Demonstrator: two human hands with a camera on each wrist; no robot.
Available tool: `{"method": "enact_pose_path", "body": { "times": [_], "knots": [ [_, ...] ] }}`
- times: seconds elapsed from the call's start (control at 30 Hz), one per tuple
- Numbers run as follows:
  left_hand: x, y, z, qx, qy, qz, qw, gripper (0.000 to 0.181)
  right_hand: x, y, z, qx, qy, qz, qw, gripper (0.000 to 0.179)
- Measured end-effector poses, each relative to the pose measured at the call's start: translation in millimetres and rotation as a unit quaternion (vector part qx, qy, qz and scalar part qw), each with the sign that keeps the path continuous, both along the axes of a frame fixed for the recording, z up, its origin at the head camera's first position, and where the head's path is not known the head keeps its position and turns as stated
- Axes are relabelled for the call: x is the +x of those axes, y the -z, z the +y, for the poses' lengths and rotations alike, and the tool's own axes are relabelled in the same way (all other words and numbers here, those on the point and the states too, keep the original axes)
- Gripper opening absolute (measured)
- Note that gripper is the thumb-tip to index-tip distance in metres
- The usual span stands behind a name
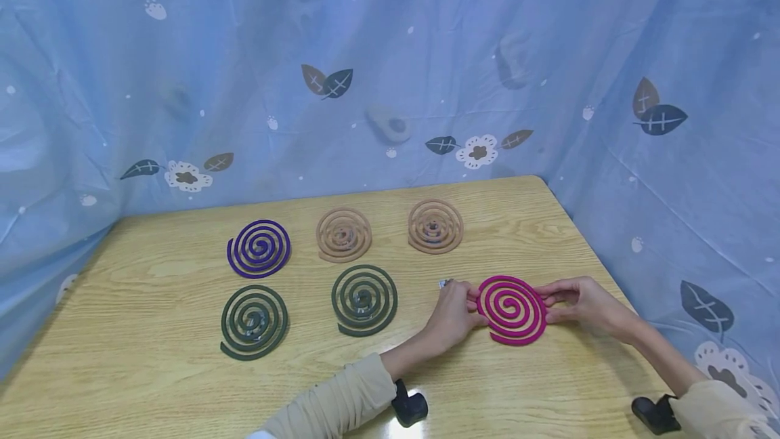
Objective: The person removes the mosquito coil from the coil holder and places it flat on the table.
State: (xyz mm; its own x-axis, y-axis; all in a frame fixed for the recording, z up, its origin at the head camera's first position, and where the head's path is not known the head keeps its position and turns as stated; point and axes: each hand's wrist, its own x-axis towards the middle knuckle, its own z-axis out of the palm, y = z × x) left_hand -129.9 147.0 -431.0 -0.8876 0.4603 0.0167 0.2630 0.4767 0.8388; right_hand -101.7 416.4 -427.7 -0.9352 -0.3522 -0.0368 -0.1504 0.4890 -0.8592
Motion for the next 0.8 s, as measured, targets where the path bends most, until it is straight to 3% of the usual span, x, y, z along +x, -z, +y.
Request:
{"method": "enact_pose_path", "body": {
  "times": [0.53,0.8],
  "knots": [
    [-5.1,-0.8,3.9,-0.045,0.012,0.019,0.9988,0.03,-2.2,0.8,0.1,-0.007,-0.006,-0.015,0.9998,0.045],
    [-6.4,-0.8,8.4,-0.07,0.009,0.029,0.9971,0.014,-4.6,2.6,-0.5,0.006,-0.007,-0.003,1.0,0.044]
  ]
}}
